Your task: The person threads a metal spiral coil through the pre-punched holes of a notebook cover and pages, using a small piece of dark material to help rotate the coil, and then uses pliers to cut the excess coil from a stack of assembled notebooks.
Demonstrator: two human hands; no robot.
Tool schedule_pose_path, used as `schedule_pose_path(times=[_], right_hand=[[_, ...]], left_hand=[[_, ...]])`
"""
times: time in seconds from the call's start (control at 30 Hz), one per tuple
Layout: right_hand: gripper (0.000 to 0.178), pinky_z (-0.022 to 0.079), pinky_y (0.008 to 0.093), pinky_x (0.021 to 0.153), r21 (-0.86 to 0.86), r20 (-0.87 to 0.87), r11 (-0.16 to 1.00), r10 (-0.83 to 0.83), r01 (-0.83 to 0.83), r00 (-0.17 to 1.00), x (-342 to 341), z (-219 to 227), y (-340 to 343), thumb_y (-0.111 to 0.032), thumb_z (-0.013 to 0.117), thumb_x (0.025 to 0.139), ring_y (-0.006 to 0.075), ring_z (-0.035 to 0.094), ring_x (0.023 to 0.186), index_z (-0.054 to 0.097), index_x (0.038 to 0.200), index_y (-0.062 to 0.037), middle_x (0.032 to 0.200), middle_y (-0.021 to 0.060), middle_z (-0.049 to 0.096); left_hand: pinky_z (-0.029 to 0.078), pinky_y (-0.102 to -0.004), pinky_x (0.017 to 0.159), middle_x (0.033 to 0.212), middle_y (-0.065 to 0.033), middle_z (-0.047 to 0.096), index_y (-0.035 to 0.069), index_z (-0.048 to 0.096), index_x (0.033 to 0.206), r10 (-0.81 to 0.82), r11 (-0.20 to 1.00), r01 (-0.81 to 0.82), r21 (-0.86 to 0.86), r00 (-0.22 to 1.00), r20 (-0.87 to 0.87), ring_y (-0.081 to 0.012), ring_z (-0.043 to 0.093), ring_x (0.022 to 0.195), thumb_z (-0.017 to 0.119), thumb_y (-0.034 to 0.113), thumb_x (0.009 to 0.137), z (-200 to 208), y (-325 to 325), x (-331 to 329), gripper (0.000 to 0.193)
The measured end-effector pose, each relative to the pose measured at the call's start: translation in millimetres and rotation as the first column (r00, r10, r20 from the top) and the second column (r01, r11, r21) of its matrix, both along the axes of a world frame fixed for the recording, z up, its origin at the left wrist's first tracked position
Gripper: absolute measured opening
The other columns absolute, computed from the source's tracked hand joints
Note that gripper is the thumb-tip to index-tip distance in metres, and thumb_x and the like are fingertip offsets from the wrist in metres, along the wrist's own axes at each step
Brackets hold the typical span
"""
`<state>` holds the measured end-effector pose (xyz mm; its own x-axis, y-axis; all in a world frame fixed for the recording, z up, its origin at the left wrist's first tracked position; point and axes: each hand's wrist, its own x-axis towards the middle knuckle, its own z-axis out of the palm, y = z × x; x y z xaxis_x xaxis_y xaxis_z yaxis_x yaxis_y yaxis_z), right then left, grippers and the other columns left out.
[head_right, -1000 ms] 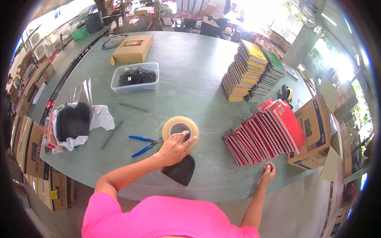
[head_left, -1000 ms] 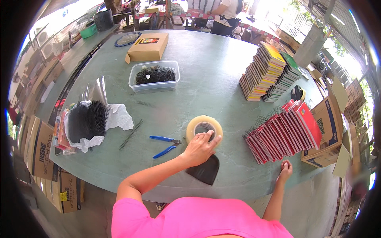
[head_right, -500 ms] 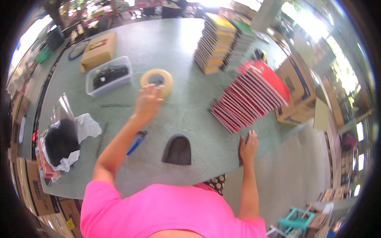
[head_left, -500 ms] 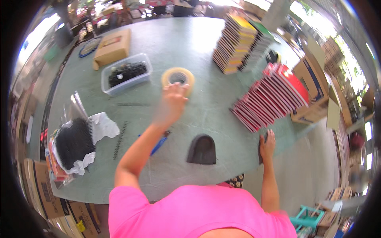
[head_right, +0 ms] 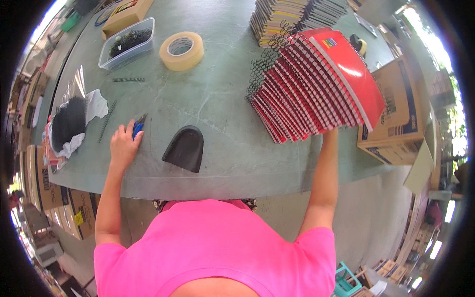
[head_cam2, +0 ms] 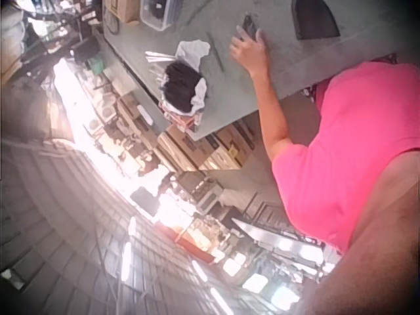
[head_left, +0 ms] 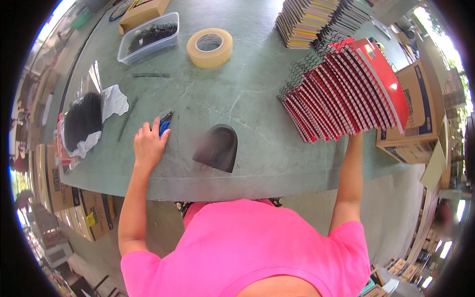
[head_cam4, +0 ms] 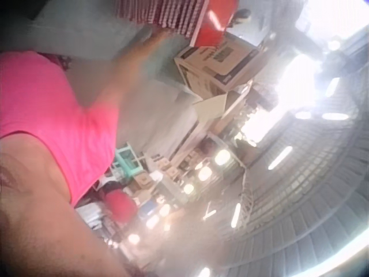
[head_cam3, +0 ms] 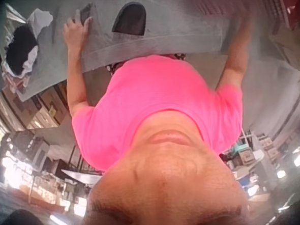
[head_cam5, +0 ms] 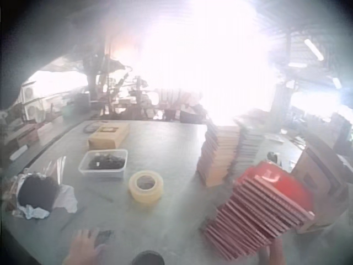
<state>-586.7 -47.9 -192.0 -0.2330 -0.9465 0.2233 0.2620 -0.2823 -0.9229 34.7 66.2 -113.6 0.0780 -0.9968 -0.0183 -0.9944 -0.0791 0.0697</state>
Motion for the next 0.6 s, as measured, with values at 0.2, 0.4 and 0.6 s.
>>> schedule_pose_path(times=[0.2, 0.4, 0.6], right_hand=[[0.049, 0.037, 0.0355, 0.101, 0.043, 0.152, 0.995, 0.087, -0.094, 0.985, 13.9, -8.9, -16.5, -0.033, 0.047, 0.094, 0.0217, 0.048, 0.12, 0.042, 0.133, -0.0037, 0.133, 0.0114, 0.048], [0.049, 0.037, 0.0357, 0.102, 0.098, 0.225, 0.986, 0.107, -0.132, 0.968, 34.9, -25.2, -0.7, -0.034, 0.046, 0.094, 0.0214, 0.048, 0.121, 0.043, 0.133, -0.0034, 0.134, 0.0112, 0.048], [0.05, 0.036, 0.0358, 0.102, 0.103, 0.303, 0.977, 0.148, -0.187, 0.941, 49.5, -36.0, 15.5, -0.035, 0.044, 0.095, 0.0211, 0.047, 0.121, 0.043, 0.133, -0.0031, 0.134, 0.011, 0.048]], left_hand=[[0.045, -0.044, 0.078, 0.095, -0.0193, 0.055, 0.0, 0.053, 0.105, -0.207, 0.961, 0.101, -0.259, 0.881, -0.424, -0.039, 0.054, 0.087, 0.054, -0.001, 0.07, 30.9, 35.8, -110.9, 0.036], [0.039, -0.0408, 0.078, 0.087, -0.0084, 0.054, 0.007, 0.055, 0.1, -0.509, 0.86, 0.463, -0.213, 0.769, -0.387, -0.0264, 0.053, 0.084, 0.066, 0.007, 0.059, 0.3, 59.2, -216.1, 0.043], [0.035, -0.0392, 0.079, 0.088, -0.0046, 0.052, 0.01, 0.052, 0.104, -0.518, 0.8, 0.519, -0.3, 0.851, 0.091, -0.0218, 0.051, 0.085, 0.054, 0.013, 0.075, -8.7, 46.6, -201.8, 0.029]])
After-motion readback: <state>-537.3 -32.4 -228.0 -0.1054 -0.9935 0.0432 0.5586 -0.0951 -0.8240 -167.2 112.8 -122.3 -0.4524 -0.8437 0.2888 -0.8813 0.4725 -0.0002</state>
